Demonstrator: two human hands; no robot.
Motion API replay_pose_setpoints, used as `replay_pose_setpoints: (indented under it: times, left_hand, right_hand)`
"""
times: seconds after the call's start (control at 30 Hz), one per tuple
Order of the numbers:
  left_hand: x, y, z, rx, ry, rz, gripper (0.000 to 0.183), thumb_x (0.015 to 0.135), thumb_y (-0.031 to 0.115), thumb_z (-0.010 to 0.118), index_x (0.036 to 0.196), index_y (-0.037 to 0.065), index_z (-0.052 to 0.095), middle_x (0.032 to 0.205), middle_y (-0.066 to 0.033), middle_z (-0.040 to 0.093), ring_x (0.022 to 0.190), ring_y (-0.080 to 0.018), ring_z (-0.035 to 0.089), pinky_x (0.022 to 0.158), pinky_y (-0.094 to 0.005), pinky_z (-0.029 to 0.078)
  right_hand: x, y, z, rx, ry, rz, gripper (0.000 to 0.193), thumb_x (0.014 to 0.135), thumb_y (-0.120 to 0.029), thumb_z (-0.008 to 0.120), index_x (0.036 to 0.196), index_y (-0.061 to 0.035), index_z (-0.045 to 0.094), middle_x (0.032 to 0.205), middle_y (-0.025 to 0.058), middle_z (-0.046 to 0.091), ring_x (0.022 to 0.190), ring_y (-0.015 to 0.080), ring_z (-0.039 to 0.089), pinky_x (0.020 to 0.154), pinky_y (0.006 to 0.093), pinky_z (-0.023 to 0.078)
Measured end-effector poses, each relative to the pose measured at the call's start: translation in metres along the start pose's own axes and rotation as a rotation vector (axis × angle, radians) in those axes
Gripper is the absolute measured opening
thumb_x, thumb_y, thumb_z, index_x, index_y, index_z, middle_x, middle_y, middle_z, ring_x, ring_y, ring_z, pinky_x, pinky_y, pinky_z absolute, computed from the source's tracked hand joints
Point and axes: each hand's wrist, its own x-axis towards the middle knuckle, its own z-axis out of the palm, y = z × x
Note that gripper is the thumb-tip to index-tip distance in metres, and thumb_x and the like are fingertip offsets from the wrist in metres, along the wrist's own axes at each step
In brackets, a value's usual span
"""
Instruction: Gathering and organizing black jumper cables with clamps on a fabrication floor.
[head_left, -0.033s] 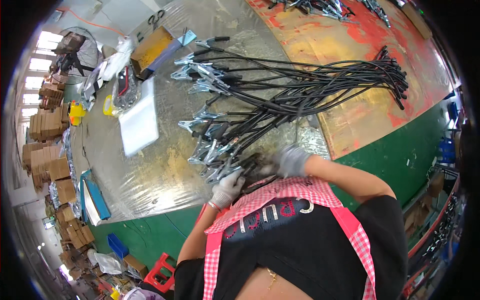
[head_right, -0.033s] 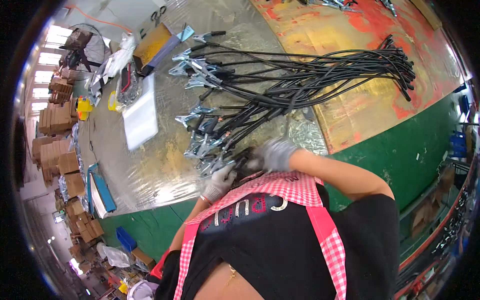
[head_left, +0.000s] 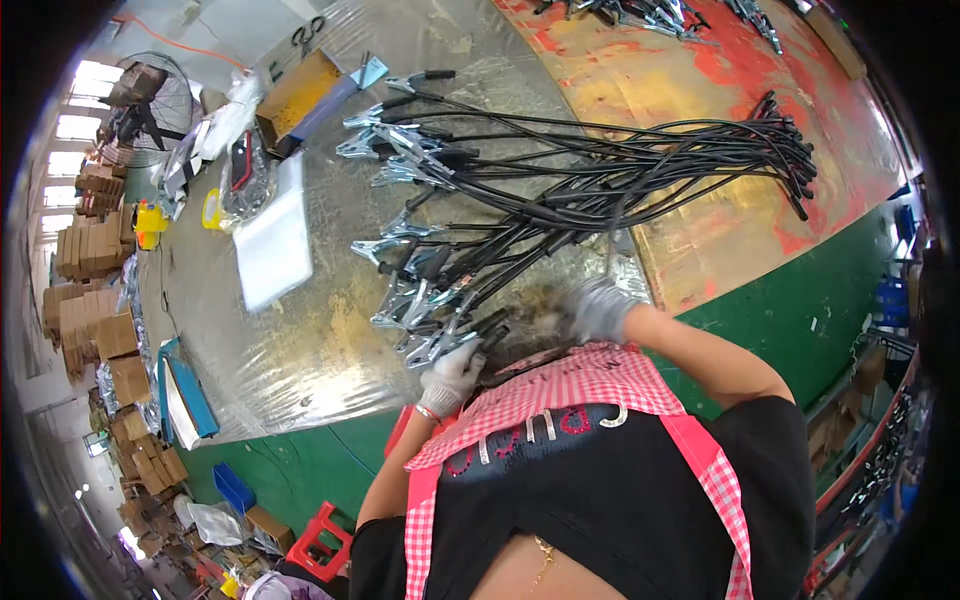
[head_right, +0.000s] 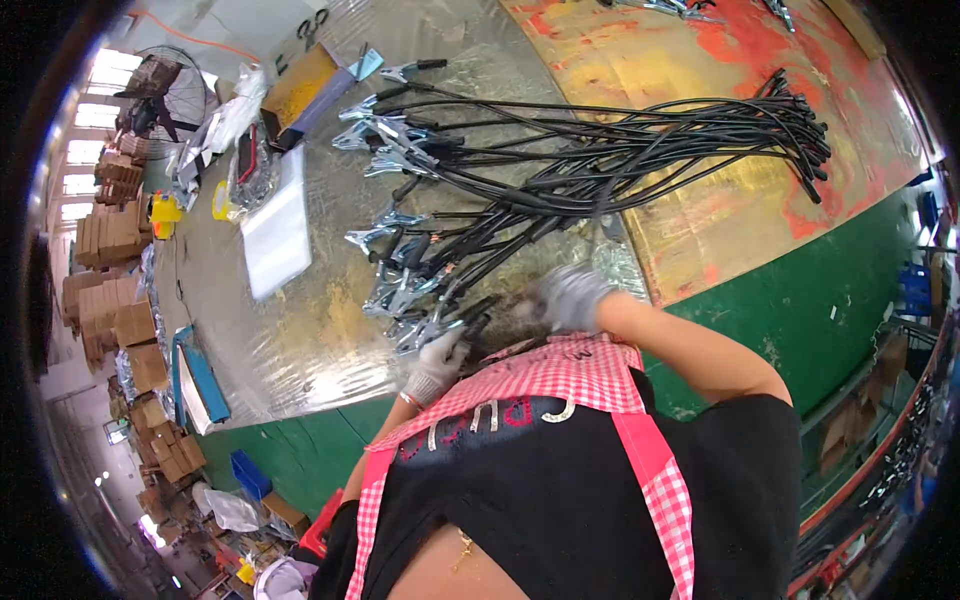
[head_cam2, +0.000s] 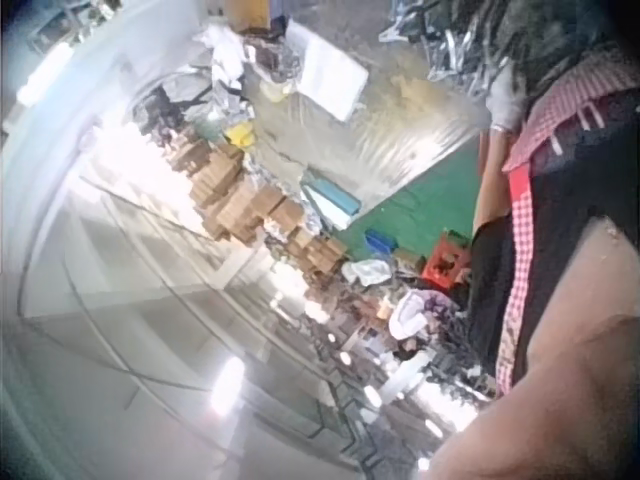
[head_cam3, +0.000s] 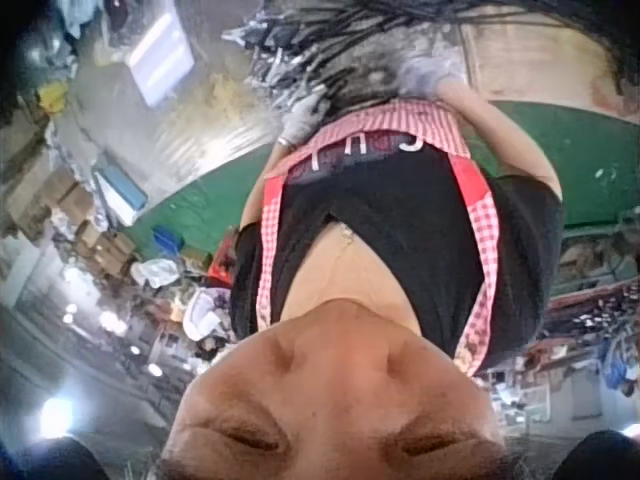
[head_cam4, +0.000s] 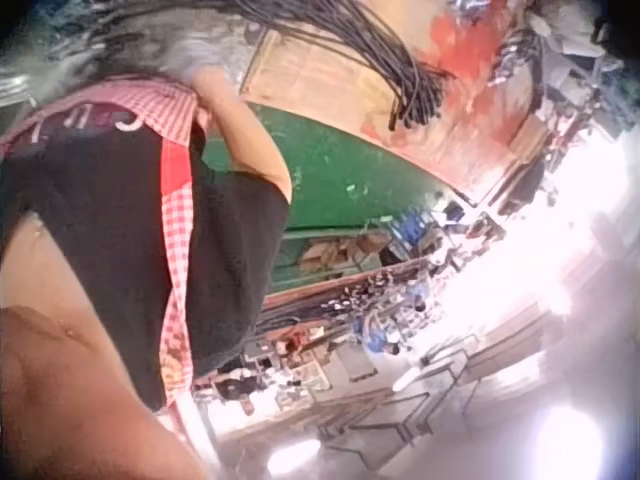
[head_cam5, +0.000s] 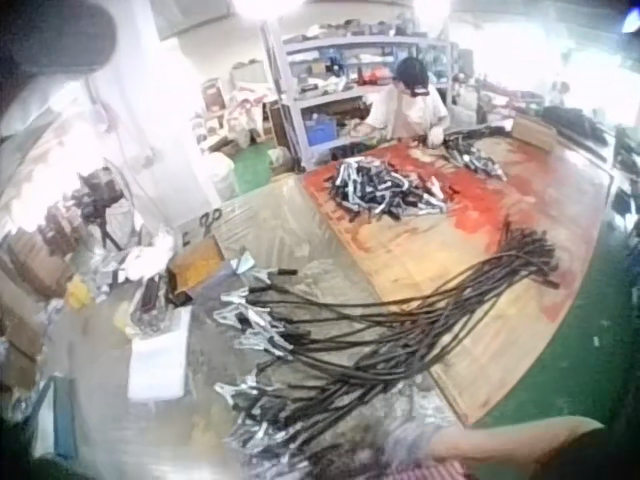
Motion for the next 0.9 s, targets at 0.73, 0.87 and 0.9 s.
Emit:
replay_pose_setpoints:
  times: [0.73,0.87,0.9]
  left_hand:
    - [-0.014,-0.016,-0.082,0.122,0.451,-0.23,0.034,0.089,0.036,0.057,0.109,0.009,0.063,0.106,-0.0198,0.062,0.096,-0.0381,0.06,0.081,-0.0459,0.048]
    - [-0.016,-0.042,-0.077,-0.013,0.485,-0.232,0.036,0.09,0.037,0.055,0.109,0.008,0.065,0.106,-0.0194,0.064,0.097,-0.0362,0.062,0.084,-0.0423,0.048]
    - [-0.013,-0.048,-0.073,-0.046,0.487,-0.2,0.037,0.091,0.037,0.055,0.109,0.007,0.065,0.105,-0.0195,0.064,0.097,-0.0356,0.062,0.084,-0.0412,0.048]
  right_hand:
    - [0.097,0.037,-0.031,-0.349,0.785,0.295,0.034,0.077,-0.03,0.067,0.107,-0.0137,0.064,0.119,0.0126,0.056,0.111,0.0339,0.052,0.091,0.0477,0.043]
    - [0.106,0.044,-0.026,0.036,0.835,0.176,0.027,0.078,-0.022,0.065,0.101,-0.0084,0.062,0.101,0.0188,0.062,0.098,0.0365,0.059,0.084,0.0434,0.048]
    - [0.103,0.047,-0.02,0.041,0.824,0.202,0.028,0.078,-0.022,0.065,0.101,-0.0079,0.062,0.101,0.0189,0.063,0.097,0.0367,0.06,0.083,0.0437,0.048]
